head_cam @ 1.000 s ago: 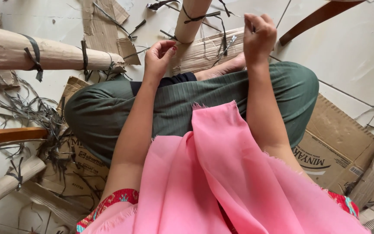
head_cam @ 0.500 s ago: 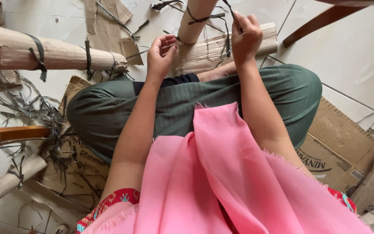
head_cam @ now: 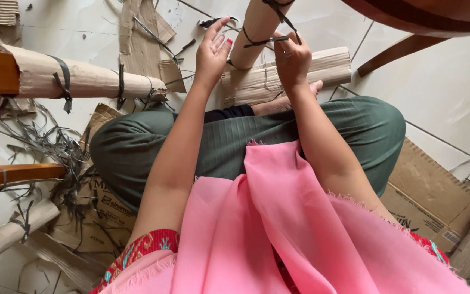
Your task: The person sits on the floor and wraps strips of cardboard around the legs of a wooden stool. They secure the cardboard in place by tying black string around the wrapped sections, repeating the process for multiple legs.
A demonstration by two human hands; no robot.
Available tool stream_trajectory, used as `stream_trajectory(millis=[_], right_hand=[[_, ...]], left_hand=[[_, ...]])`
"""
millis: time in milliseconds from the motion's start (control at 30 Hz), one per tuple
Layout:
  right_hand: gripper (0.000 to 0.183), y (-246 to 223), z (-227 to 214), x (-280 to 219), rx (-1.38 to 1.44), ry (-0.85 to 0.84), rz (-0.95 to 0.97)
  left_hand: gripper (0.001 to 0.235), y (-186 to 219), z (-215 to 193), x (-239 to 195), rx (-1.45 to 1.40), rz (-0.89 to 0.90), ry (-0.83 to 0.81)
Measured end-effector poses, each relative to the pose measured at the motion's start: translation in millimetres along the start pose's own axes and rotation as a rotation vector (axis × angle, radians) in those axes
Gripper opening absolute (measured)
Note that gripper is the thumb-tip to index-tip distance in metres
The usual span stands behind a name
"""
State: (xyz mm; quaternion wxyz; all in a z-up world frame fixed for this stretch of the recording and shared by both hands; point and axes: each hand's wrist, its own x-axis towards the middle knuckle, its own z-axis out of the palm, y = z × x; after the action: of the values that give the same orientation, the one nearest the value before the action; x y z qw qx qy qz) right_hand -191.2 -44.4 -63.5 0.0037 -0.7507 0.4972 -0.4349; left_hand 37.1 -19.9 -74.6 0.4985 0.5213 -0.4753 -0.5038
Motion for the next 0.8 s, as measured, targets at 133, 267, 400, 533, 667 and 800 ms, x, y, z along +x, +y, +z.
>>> stream_trajectory(millis=[133, 267, 400, 533, 667, 800], right_hand=[[0.015, 0.3, 2.5, -0.5, 0.016, 0.011, -0.004], [0.012, 2.6, 2.0, -2.3, 0.035, -0.002, -0.027], [0.009, 9.0, 7.1, -8.3, 0.035, -0.005, -0.02], [0.019, 12.6, 8.1, -16.6, 0.068, -0.054, 0.009], [0.006, -2.4, -0.3, -21.3, 0.142, -0.147, 0.035], [0.007, -7.2, 4.8, -35.9, 0.078, -0.182, 0.003]], left_hand=[[0.033, 10.2, 0.8, 12.0, 0.285, -0.079, 0.09], [0.021, -0.5, 0.5, 20.4, 0.45, 0.118, 0.118], [0.017, -1.7, -1.6, 14.7, 0.478, 0.136, 0.116], [0.015, -6.1, -11.2, -2.2, 0.559, 0.077, 0.123], [0.015, -9.8, -21.2, -24.7, 0.709, 0.109, 0.067], [0.014, -0.1, -13.1, -44.6, 1.0, 0.284, 0.037]])
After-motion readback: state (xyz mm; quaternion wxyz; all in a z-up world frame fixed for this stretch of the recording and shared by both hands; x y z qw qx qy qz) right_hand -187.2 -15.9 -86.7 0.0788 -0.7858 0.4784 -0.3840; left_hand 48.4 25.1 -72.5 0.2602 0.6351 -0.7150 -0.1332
